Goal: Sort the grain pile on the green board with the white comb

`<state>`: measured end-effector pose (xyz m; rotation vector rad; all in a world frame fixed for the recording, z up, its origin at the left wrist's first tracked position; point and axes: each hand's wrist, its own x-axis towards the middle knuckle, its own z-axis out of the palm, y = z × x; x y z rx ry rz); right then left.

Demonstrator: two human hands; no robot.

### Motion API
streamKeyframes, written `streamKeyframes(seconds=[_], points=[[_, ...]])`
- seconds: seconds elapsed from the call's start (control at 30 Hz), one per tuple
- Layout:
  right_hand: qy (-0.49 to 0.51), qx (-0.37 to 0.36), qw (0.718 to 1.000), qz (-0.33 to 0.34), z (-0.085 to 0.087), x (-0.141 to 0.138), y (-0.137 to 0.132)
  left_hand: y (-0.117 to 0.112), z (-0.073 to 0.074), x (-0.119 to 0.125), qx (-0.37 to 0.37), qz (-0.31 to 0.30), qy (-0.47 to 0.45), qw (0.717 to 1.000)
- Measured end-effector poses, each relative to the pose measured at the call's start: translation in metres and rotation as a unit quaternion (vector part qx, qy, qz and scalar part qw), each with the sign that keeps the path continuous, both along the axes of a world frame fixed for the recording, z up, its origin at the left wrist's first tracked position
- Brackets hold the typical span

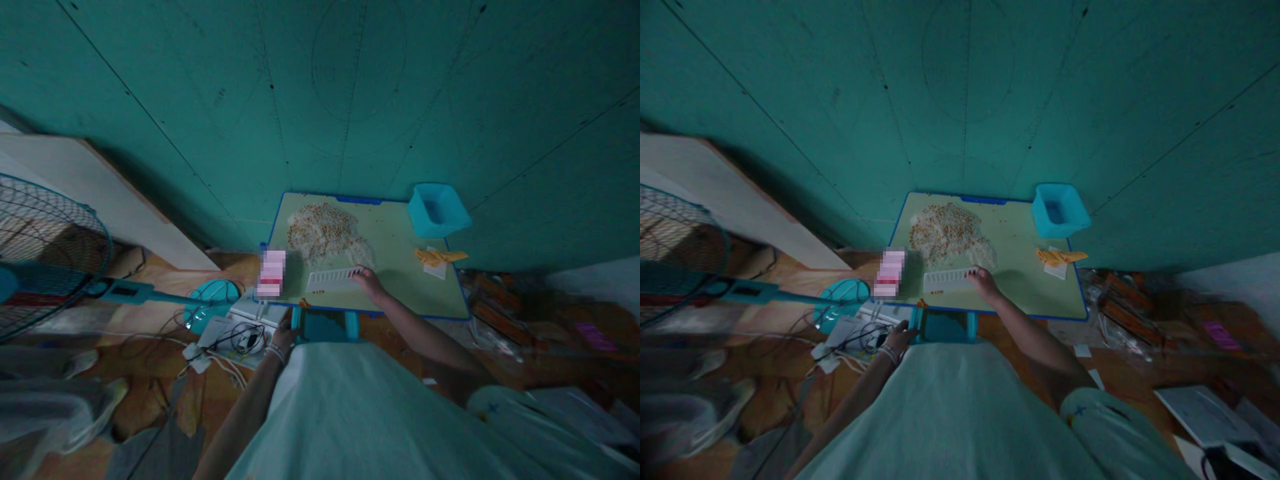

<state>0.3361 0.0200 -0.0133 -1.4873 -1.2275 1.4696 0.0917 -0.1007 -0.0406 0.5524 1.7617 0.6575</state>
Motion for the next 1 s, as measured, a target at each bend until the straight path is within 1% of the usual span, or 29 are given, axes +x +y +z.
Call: streamKeyframes(seconds=[0.1,0.2,0.33,0.47,0.67,0.8,1.0], points=[[-0.006,-0.017,1.000,-0.020,0.000,0.003,-0.006,0.000,-0.002,0.000,-0.003,0.003,-0.011,1.000],[-0.014,-0.035,0.999,-0.038,-0.001,0.006,-0.010,0.001,0.001,0.001,-0.005,0.012,-0.037,0.999],[-0.024,-0.060,0.997,-0.045,-0.005,0.007,-0.011,0.003,0.006,0.004,-0.003,0.023,-0.057,0.998],[-0.035,-0.085,0.995,-0.049,-0.008,0.006,-0.009,0.005,0.007,0.006,-0.003,0.036,-0.060,0.998],[-0.030,-0.099,0.994,-0.042,-0.012,0.006,-0.014,0.004,0.002,0.005,-0.001,0.037,-0.066,0.997],[-0.039,-0.107,0.992,-0.059,-0.012,0.006,-0.019,0.002,-0.003,0.002,0.001,0.027,-0.045,0.999],[-0.009,-0.126,0.988,-0.084,-0.011,0.006,-0.030,0.000,-0.003,0.001,0.010,0.041,-0.079,0.996]])
